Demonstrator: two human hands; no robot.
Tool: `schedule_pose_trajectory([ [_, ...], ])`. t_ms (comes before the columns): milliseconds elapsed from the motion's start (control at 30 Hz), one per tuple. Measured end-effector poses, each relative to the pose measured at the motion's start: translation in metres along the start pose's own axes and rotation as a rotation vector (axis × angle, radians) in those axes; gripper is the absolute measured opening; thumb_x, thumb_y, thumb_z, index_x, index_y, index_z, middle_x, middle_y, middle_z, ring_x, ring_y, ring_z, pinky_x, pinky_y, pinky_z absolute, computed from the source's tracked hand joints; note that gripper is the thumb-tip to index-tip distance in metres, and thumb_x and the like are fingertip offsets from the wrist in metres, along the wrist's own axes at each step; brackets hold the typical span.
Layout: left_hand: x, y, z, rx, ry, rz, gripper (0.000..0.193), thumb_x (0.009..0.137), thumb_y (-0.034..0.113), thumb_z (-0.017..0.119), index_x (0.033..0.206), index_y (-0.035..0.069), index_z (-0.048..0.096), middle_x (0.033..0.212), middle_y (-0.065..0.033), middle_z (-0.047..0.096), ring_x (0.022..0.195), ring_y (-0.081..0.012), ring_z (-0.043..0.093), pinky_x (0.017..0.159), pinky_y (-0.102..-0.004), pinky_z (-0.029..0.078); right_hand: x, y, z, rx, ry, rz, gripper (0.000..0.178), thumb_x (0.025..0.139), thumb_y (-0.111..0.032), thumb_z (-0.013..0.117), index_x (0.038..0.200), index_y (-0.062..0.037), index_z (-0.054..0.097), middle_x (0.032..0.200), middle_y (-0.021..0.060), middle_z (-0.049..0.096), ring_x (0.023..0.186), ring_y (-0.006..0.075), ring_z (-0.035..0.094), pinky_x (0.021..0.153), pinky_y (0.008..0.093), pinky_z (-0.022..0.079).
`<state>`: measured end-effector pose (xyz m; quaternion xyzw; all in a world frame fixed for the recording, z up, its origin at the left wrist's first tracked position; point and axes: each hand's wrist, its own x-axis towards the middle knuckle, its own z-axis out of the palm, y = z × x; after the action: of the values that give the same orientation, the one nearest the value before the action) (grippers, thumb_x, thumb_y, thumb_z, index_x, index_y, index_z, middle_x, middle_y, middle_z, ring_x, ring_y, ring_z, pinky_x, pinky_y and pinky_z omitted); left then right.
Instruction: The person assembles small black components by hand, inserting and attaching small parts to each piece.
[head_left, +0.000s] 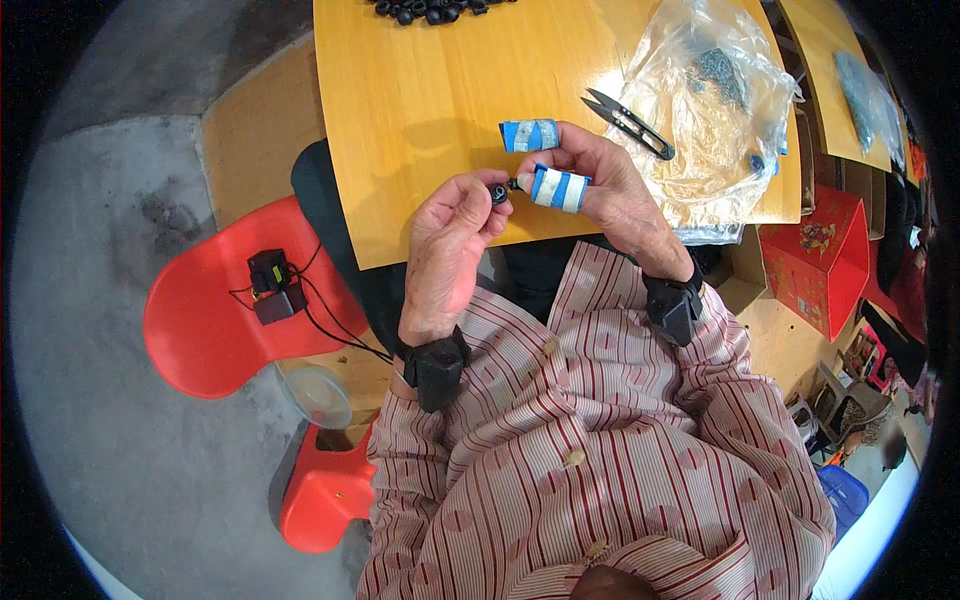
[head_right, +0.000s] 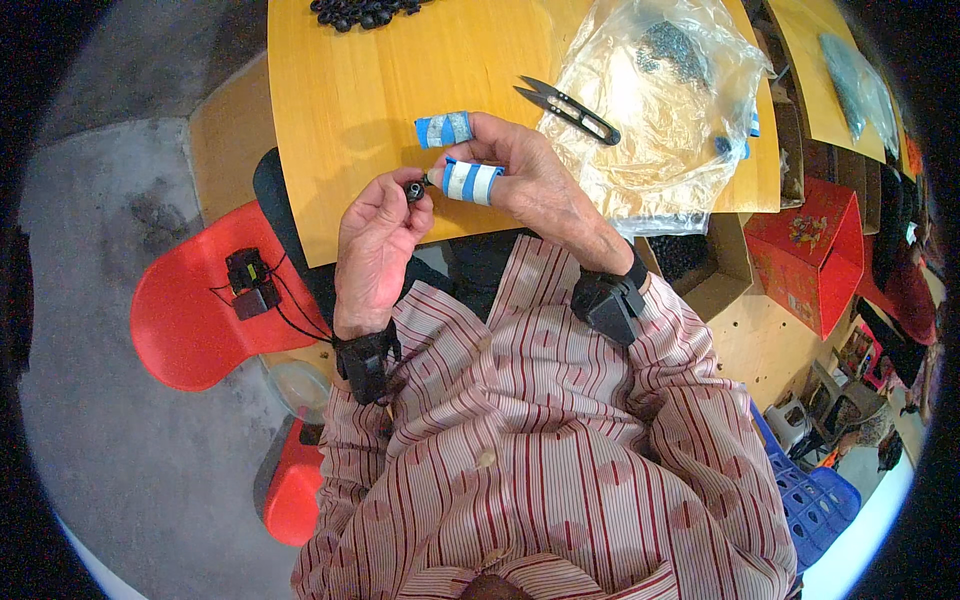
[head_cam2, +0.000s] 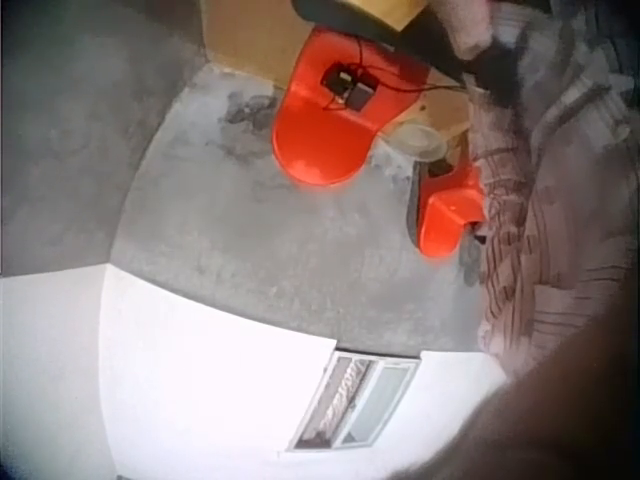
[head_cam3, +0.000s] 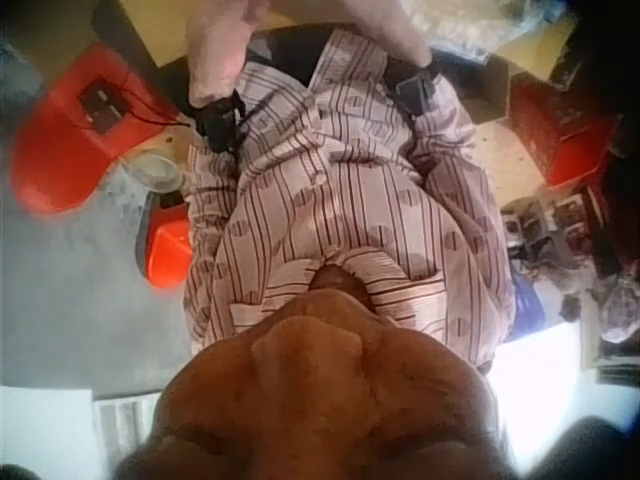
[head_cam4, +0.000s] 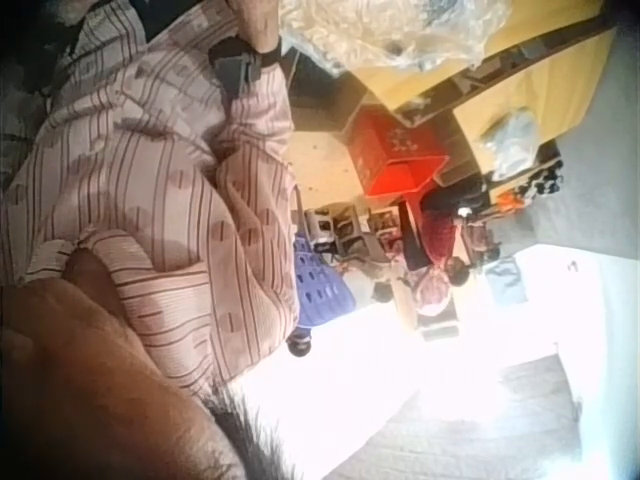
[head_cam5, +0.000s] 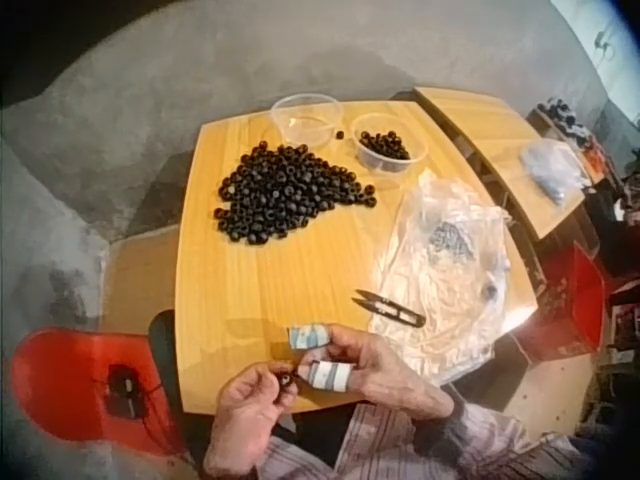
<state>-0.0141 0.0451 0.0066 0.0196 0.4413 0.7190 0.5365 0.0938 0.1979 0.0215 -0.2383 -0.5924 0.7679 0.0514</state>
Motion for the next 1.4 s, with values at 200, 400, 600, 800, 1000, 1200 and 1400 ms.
schedule_pose_trajectory([
  [200, -0.001, -0.001, -0.002, 0.033, 0.031, -0.01, 0.027, 0.089, 0.02, 0.062, 0.106, 0.0, 0.058, 0.084, -0.0009, 0.059, 0.08, -0.0083, 0.055, 0.076, -0.0211, 0.043, -0.005, -0.008, 0.002, -0.085, -0.015, 0.029, 0.038, 0.087, -0.015, 0.064, 0.12, -0.0008, 0.052, 0.097, 0.0047, 0.064, 0.092, 0.0091, 0.057, 0.088, 0.0259, 0.044],
  [400, 0.0, -0.003, -0.005, 0.048, -0.002, 0.02, 0.026, 0.088, 0.018, 0.064, 0.106, 0.0, 0.059, 0.083, -0.0003, 0.06, 0.078, -0.0077, 0.054, 0.076, -0.0214, 0.042, -0.006, -0.006, 0.003, -0.059, -0.033, 0.017, 0.038, 0.087, -0.014, 0.064, 0.12, -0.0011, 0.052, 0.097, 0.0049, 0.064, 0.091, 0.0082, 0.056, 0.086, 0.026, 0.045],
  [600, -0.001, -0.002, -0.002, 0.062, -0.001, 0.013, 0.022, 0.088, 0.012, 0.062, 0.105, 0.0, 0.059, 0.088, -0.0013, 0.06, 0.08, -0.0079, 0.053, 0.076, -0.0216, 0.042, -0.007, -0.003, 0.002, -0.08, -0.028, 0.024, 0.037, 0.086, -0.015, 0.065, 0.118, -0.0015, 0.053, 0.096, 0.0046, 0.064, 0.09, 0.0089, 0.056, 0.086, 0.0265, 0.046],
  [800, -0.002, -0.001, -0.001, 0.083, 0.018, 0.047, 0.021, 0.084, 0.003, 0.064, 0.105, -0.002, 0.059, 0.094, -0.0028, 0.06, 0.082, -0.008, 0.053, 0.078, -0.0217, 0.042, -0.007, -0.002, 0.004, -0.059, -0.017, 0.021, 0.036, 0.086, -0.015, 0.066, 0.116, -0.0016, 0.054, 0.096, 0.0044, 0.064, 0.089, 0.0092, 0.056, 0.085, 0.0274, 0.046],
  [1000, -0.002, -0.002, 0.001, 0.179, 0.002, 0.14, 0.023, 0.08, 0.0, 0.066, 0.103, -0.002, 0.06, 0.095, -0.0034, 0.06, 0.084, -0.0079, 0.053, 0.079, -0.0206, 0.042, -0.01, -0.003, 0.004, -0.098, -0.021, 0.042, 0.033, 0.085, -0.013, 0.066, 0.113, -0.0008, 0.054, 0.094, 0.0043, 0.064, 0.09, 0.0101, 0.057, 0.086, 0.0272, 0.046],
  [1200, -0.004, -0.002, 0.0, 0.184, 0.007, 0.128, 0.024, 0.082, 0.001, 0.065, 0.105, -0.003, 0.061, 0.096, -0.0054, 0.062, 0.082, -0.0087, 0.054, 0.076, -0.0223, 0.044, -0.012, 0.001, 0.008, -0.058, 0.004, 0.045, 0.035, 0.081, -0.008, 0.07, 0.112, -0.0034, 0.056, 0.094, -0.0005, 0.06, 0.09, 0.007, 0.056, 0.084, 0.023, 0.046],
  [1400, -0.006, -0.002, 0.005, 0.162, 0.017, 0.123, 0.032, 0.084, 0.009, 0.067, 0.111, -0.006, 0.058, 0.093, -0.005, 0.061, 0.078, -0.0095, 0.055, 0.074, -0.0233, 0.046, -0.017, 0.012, 0.013, -0.068, 0.059, -0.103, 0.027, 0.084, -0.012, 0.067, 0.106, -0.0002, 0.056, 0.089, 0.0019, 0.062, 0.081, 0.0089, 0.058, 0.075, 0.0246, 0.049],
])
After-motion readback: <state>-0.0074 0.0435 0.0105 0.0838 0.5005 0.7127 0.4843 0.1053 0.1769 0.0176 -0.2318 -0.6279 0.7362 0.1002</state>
